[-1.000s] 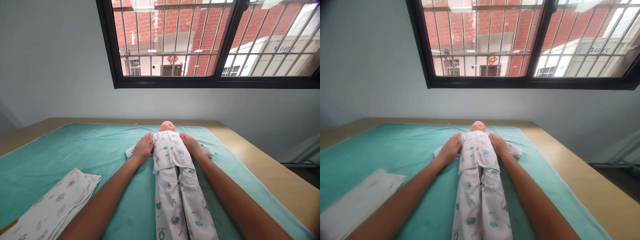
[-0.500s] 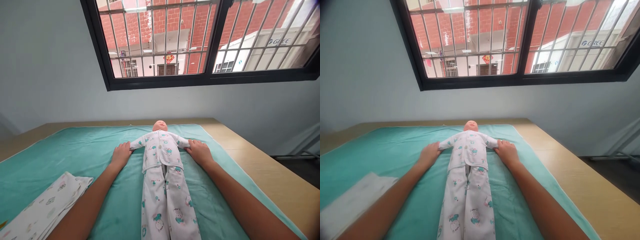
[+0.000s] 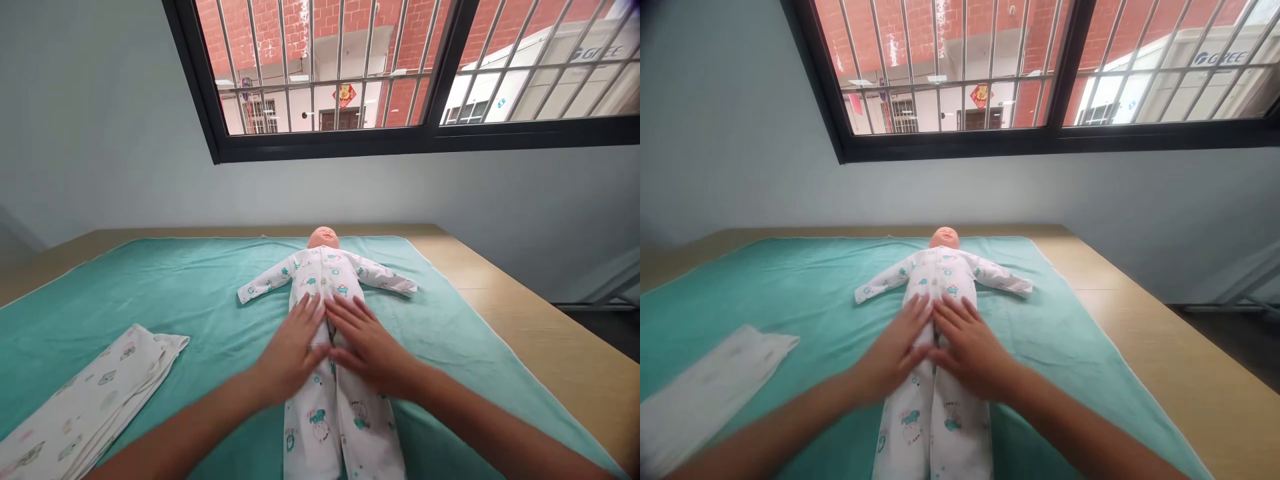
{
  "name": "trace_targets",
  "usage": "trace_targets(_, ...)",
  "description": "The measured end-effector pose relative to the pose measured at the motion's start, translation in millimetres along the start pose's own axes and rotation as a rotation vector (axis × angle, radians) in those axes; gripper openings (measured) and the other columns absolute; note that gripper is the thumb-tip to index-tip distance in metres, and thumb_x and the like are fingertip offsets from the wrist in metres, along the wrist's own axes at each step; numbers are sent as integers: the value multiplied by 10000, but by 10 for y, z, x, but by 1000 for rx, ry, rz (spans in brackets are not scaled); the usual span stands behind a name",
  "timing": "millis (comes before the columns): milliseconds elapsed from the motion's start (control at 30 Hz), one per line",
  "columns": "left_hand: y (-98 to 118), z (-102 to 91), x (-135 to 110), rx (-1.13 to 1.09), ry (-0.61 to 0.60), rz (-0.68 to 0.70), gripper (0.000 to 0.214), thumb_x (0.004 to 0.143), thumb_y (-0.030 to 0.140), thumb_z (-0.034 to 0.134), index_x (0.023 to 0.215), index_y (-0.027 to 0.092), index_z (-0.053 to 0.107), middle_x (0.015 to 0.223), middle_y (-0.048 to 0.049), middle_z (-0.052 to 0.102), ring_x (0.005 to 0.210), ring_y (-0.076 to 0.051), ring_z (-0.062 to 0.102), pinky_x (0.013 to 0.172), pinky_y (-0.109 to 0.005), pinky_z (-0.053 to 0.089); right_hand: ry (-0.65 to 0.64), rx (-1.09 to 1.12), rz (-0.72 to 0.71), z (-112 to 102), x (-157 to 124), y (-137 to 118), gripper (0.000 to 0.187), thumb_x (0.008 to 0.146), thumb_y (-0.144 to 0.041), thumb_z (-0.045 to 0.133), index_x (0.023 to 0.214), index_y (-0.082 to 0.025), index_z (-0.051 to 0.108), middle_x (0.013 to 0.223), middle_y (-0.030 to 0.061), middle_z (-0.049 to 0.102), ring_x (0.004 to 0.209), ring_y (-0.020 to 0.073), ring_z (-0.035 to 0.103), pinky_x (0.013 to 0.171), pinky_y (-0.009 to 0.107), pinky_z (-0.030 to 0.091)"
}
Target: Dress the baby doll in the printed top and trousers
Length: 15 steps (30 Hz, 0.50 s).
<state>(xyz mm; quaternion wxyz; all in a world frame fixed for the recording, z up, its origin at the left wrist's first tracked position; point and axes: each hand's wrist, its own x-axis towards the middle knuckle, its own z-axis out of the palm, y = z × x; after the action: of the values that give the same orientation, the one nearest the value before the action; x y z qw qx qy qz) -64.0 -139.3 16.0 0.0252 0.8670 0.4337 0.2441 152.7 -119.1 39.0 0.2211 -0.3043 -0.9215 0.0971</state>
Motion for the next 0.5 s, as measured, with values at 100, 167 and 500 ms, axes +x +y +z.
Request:
trace_targets(100, 317, -1, -483, 49, -51, 116, 606, 990, 366, 456, 1540, 180, 283, 1578, -110, 356, 1506, -300, 181, 1143, -521, 378, -45, 27, -118, -29, -426, -292, 612, 961, -400, 525, 1520, -200, 374, 1510, 121, 454, 1456, 251, 322, 1210, 493, 228)
trace_targets(167, 447, -1, -782, 86, -22, 252, 474, 992, 342, 461, 1447, 210, 444, 1491, -68, 498, 1464, -266, 318, 1110, -436, 439, -47, 92, -230, -103, -677, -408, 600, 950, -405, 542, 1501, -209, 409, 1406, 104, 577, 1386, 233, 445, 1183, 428, 320)
trace_targets(500, 632, -290, -1099, 163, 303, 179, 241, 892, 76, 475, 1027, 188, 640, 809, -61, 724, 769, -174, 697, 721, -270, 576, 178, -148, -33, -19, -1255, -625, 212, 924, -176, 521, 1076, -222, 662, 929, 79, 728, 810, 203, 700, 704, 294, 592)
